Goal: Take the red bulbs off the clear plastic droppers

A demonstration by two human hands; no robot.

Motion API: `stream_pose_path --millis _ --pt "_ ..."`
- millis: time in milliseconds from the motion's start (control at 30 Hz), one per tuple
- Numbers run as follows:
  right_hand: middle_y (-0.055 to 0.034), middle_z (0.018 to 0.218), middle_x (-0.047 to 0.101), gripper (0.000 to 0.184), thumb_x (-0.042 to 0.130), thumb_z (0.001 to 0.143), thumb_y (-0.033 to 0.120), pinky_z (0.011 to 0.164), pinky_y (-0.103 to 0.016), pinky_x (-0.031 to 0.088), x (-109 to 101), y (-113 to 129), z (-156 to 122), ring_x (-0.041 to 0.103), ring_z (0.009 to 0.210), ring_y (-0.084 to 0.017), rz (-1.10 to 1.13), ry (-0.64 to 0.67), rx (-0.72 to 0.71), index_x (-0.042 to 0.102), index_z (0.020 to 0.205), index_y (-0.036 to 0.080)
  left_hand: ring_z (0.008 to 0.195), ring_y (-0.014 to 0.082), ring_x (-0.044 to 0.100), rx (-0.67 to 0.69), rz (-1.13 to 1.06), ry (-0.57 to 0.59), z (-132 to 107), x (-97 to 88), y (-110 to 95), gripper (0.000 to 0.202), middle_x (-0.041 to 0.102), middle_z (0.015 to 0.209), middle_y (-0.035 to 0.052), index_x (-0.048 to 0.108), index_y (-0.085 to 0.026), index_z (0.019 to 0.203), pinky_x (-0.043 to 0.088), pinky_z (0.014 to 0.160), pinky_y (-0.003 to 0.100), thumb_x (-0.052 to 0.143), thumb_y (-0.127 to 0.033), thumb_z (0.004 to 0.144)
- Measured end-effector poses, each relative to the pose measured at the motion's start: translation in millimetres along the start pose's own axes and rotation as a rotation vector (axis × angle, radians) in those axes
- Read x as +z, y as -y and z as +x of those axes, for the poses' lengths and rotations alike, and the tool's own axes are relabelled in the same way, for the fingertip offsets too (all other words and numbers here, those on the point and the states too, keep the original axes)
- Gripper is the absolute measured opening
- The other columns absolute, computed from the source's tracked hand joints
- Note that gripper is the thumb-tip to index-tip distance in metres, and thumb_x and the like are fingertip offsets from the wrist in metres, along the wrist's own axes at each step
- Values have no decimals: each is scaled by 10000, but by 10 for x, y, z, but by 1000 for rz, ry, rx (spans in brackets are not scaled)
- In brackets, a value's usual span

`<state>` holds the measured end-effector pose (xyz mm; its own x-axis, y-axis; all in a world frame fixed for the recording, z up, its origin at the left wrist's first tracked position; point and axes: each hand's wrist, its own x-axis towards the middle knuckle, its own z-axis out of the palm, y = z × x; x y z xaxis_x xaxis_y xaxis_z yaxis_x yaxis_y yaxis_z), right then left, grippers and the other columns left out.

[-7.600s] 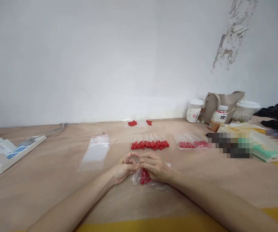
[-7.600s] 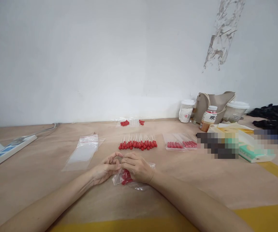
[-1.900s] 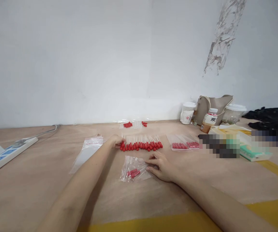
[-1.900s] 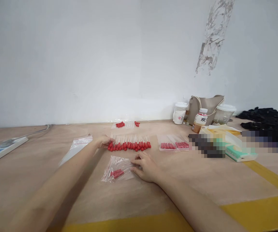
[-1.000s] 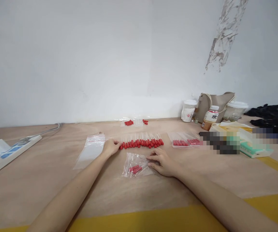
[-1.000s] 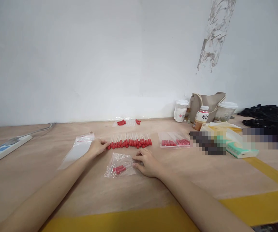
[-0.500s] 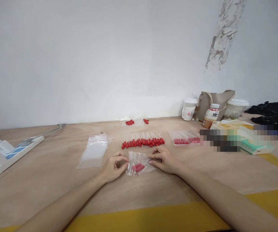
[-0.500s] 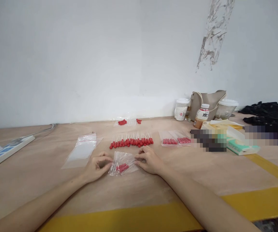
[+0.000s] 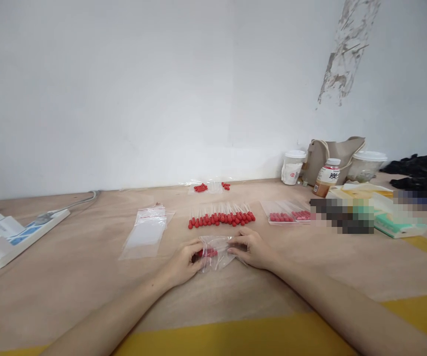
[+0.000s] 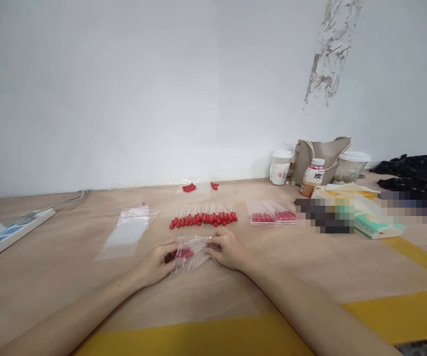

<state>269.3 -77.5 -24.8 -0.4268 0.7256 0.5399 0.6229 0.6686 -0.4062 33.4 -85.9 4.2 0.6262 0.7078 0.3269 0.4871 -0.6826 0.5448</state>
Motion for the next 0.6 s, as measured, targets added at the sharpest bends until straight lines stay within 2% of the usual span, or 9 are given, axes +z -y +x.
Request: stream_pose_path --millis 167,333,500,600 --pt "-51 798 568 238 591 752 337 706 -273 435 -68 -1 -20 528 752 -147 15 40 17 669 929 199 782 135 548 19 103 -35 -49 -98 18 224 580 886 42 629 -191 917 438 707 239 420 -230 850" --pt "-59 840 572 261 586 752 364 721 -274 443 -128 -13 -27 535 773 -148 24 78 37 669 933 196 844 149 550 62 114 -23 -79 -160 75 198 590 939 38 601 -193 948 435 741 248 494 -172 782" --pt "-60 860 568 262 587 752 363 743 -278 442 -138 -10 -24 536 797 -150 23 85 43 666 943 203 756 143 554 -24 155 -58 -91 -151 145 172 610 838 20 594 -195 919 438 688 253 481 -191 789" --pt "-59 851 568 247 593 749 349 745 -279 442 -142 3 -21 537 795 -150 18 92 51 670 931 201 719 133 544 -46 137 -64 -123 -158 186 228 604 861 27 554 -185 981 445 653 246 485 -182 764"
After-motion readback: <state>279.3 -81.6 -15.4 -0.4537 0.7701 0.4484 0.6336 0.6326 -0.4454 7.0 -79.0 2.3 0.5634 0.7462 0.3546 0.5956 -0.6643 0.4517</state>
